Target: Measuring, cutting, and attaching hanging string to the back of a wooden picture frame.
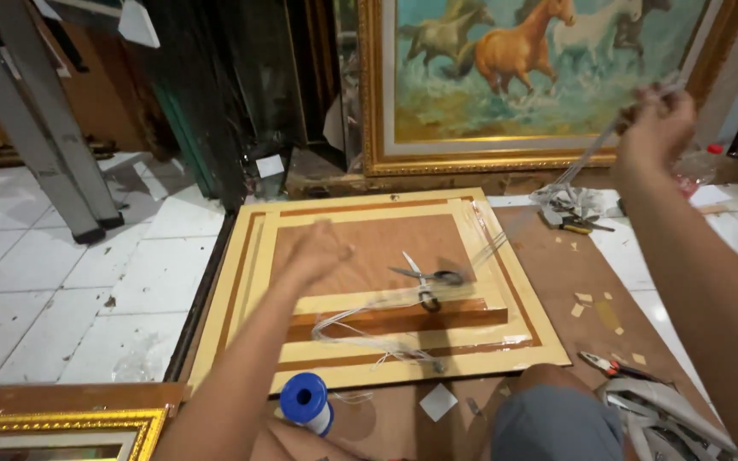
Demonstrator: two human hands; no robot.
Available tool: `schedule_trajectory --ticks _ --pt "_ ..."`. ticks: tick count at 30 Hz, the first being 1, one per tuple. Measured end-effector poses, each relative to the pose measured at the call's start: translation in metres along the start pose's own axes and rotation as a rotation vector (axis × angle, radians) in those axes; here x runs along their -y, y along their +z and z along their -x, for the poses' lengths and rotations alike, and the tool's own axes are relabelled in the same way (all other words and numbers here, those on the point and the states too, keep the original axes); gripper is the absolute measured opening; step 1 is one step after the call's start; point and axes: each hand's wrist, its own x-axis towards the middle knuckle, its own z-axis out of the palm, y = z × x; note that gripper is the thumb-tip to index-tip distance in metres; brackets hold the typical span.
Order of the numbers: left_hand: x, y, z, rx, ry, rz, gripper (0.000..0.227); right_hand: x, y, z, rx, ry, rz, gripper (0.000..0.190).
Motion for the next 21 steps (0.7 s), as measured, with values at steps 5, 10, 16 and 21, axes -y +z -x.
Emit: schedule_trajectory --ticks 5,10,16,21 --pt "0.147 0.115 -0.099 0.14 0.182 -0.227 0.056 -0.13 -0.007 0.074 0.563 -0.278 0.359 0.01" --pt "0.222 0.161 -0.088 0.337 0.095 -1.017 0.067 -0.167 -0.017 0.189 0.712 -0.119 0.451 0.028" --pt "0.283 0.158 -0.089 0.384 0.061 -1.11 0.069 -0.195 -0.021 0.233 0.778 0.143 0.417 0.034" --pt "0.294 0.132 -0.08 0.385 0.07 -1.228 0.043 -0.174 -0.016 0.236 0.838 0.136 0.515 0.037"
